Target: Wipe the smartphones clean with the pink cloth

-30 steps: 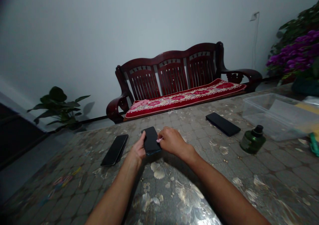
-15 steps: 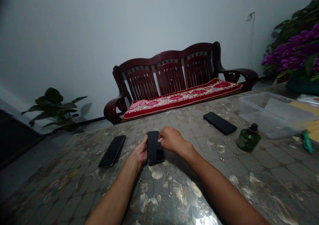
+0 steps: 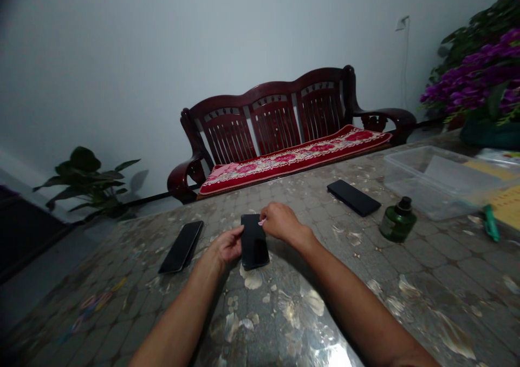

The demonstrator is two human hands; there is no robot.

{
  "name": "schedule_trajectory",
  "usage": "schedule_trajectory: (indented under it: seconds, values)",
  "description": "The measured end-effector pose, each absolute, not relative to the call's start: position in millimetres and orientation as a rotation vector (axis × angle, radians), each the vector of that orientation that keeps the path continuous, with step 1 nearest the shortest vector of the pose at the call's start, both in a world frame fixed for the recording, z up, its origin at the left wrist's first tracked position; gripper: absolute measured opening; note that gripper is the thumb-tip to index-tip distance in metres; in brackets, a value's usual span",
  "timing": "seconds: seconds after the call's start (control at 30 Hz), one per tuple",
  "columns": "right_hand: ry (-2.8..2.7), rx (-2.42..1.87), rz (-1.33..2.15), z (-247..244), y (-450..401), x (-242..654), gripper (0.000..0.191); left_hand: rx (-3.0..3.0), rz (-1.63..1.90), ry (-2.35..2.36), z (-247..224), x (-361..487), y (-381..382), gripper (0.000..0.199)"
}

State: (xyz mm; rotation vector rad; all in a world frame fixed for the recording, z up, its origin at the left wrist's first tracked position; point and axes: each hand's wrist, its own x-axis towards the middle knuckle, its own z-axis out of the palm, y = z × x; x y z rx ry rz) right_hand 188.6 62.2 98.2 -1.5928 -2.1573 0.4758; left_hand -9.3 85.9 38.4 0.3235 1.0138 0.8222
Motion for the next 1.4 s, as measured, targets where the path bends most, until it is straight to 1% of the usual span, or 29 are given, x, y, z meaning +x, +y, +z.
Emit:
schedule_trajectory:
  seconds: [0.13, 0.3, 0.4, 0.63, 0.73, 0.97, 1.13, 1.2, 1.27, 1.4]
  values:
    - [-2.102, -1.603, 0.543, 81, 76, 193, 0.020, 0.353, 0.821, 1.097, 45, -11, 86, 0.025]
    - [-1.949, -1.567, 0.746, 54, 85, 185, 0.021, 0.414, 0.811, 1.189, 58, -11, 78, 0.013]
    - [-1.914, -1.520, 0.785, 44, 83, 179, 0.022, 0.450, 0.818, 1.218, 65, -9, 70, 0.010]
    - [-2.071, -1.489, 0.719, 44, 76, 174, 0.022, 0.524, 0.867, 1.221, 70, -6, 57, 0.010]
    - [-2.126, -1.517, 0.637, 48, 72, 172, 0.024, 0.566, 0.913, 1.203, 69, -4, 51, 0.011]
    - [-2.213, -1.509, 0.498, 48, 65, 168, 0.027, 0.733, 0.966, 1.099, 72, 3, 35, 0.021]
    - [-2.229, -1.492, 0.498, 51, 63, 167, 0.028, 0.858, 0.957, 1.061, 66, -4, 32, 0.017]
    - [-2.231, -1.487, 0.490, 51, 62, 167, 0.030, 0.946, 0.933, 1.043, 62, -6, 30, 0.020]
    - [-2.221, -1.475, 0.487, 49, 62, 167, 0.031, 1.098, 0.906, 1.095, 57, -8, 26, 0.028]
    - [-2.137, -1.397, 0.548, 37, 67, 169, 0.030, 1.576, 0.850, 1.379, 37, -12, 10, 0.058]
